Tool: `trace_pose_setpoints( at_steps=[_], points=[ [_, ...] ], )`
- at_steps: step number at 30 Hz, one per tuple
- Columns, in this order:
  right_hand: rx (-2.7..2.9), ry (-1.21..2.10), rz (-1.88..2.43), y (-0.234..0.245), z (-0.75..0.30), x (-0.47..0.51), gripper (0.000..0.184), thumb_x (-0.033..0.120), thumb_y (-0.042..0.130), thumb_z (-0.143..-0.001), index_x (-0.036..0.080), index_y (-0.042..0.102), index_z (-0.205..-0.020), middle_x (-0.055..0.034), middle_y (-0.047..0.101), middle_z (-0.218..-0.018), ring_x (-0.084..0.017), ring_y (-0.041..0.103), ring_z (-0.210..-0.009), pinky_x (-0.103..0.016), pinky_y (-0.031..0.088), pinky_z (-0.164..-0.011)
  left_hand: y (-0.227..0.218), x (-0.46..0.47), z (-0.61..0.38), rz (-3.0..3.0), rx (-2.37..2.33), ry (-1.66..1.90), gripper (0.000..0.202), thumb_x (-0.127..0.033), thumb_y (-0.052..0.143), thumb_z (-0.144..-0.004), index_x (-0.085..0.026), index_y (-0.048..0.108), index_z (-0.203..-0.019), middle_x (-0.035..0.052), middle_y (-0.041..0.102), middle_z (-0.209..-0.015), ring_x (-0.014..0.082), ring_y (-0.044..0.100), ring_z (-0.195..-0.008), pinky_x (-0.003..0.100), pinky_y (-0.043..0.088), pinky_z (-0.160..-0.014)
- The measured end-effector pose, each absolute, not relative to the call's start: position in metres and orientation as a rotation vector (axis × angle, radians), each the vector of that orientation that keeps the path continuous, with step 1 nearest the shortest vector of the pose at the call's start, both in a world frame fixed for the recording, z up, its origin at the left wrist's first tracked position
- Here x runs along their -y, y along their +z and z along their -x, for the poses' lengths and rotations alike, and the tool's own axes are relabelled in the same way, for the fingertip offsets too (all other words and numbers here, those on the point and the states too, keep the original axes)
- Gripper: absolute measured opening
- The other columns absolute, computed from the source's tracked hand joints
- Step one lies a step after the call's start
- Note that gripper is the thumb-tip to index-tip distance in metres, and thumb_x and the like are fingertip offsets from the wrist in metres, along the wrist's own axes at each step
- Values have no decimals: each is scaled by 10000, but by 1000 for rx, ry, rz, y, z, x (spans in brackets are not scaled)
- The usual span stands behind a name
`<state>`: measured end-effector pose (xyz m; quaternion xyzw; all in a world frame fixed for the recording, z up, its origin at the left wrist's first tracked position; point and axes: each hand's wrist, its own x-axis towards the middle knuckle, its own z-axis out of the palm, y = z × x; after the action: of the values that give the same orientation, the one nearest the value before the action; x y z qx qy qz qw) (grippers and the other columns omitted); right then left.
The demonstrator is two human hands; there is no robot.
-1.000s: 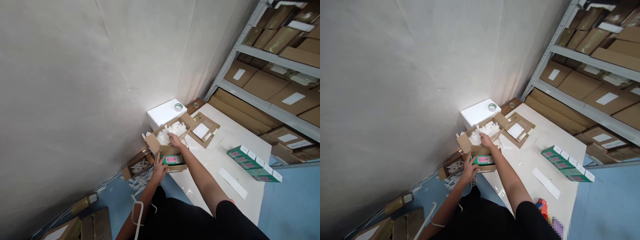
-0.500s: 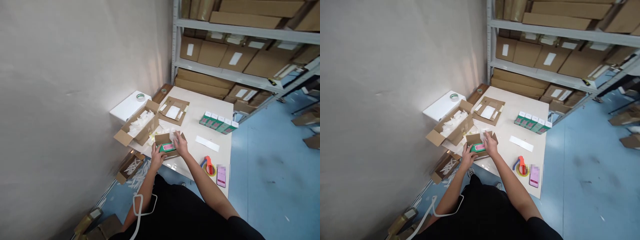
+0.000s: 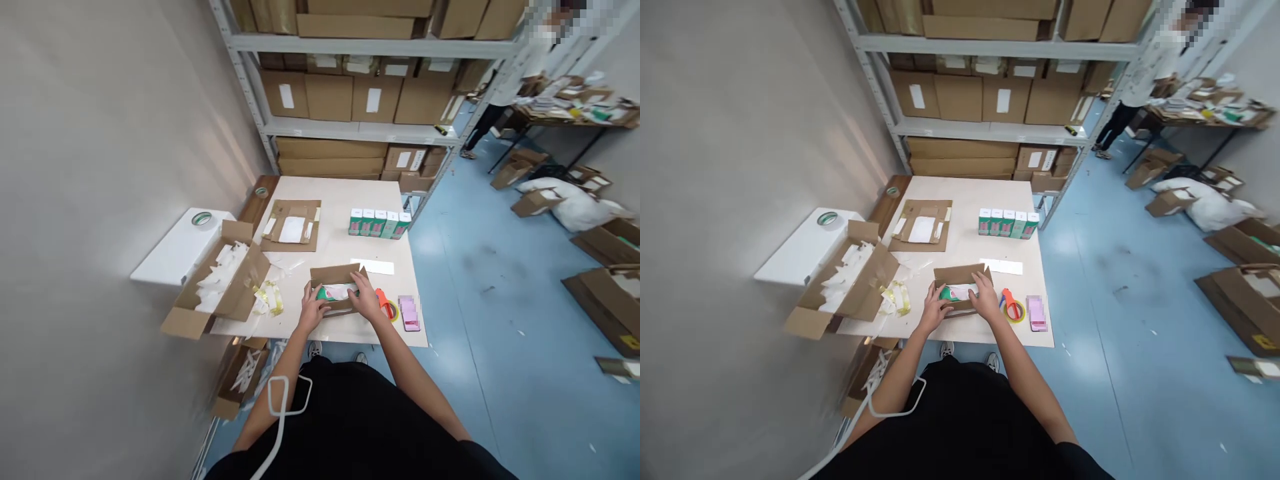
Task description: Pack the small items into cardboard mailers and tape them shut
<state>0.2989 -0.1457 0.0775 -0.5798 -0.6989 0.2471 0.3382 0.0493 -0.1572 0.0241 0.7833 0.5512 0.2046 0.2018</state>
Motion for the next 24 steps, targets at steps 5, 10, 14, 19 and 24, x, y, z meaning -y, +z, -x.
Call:
trace_pose_setpoints(
  at_steps=[5, 10, 14, 19, 24],
  points=[
    [1713, 592, 1718, 75, -302, 142, 605, 290, 566, -937, 184, 528, -1531, -149, 508, -1573, -298, 458, -1469, -493, 399, -1218, -2, 106, -65, -2182, -1439, 318, 137, -266, 768, -842, -232, 830, -960, 67, 372, -1687, 433, 96, -1606, 669, 277, -1232],
    [1627, 622, 1902, 52, -297, 148, 639, 266, 590, -909, 193, 509, -1539, -144, 528, -1555, -296, 449, -1474, -483, 383, -1223, -27, 92, -55, -2081, -1553, 255, 281, -187, 672, -846, -216, 803, -1093, 94, 393, -1675, 415, 156, -1604, 625, 252, -1260],
    [1543, 629, 1987, 28, -290, 158, 652, 274, 566, -896, 163, 498, -1536, -157, 560, -1518, -298, 488, -1442, -480, 401, -1205, -39, 90, -20, -1847, -1789, 535, 718, -263, 704, -808, -174, 552, -1504, 170, 367, -1678, 394, 250, -1581, 561, 298, -1254],
    [1269, 542, 2102, -5, -273, 172, 761, 312, 568, -845, 124, 424, -1568, -213, 436, -1604, -357, 358, -1533, -565, 377, -1208, -39, 81, 12, -1654, -1717, 495, 562, -365, 606, -911, -176, 602, -1440, 155, 661, -1421, 307, 591, -1359, 438, 453, -1153],
    [1114, 487, 2137, -28, -255, 185, 861, 336, 532, -854, 63, 258, -1624, -230, 330, -1665, -342, 300, -1567, -558, 322, -1245, -44, 80, 6, -2018, -1247, 286, 747, -337, 749, -800, -202, 544, -1506, 137, 415, -1659, 323, 361, -1547, 451, 352, -1231]
  ],
)
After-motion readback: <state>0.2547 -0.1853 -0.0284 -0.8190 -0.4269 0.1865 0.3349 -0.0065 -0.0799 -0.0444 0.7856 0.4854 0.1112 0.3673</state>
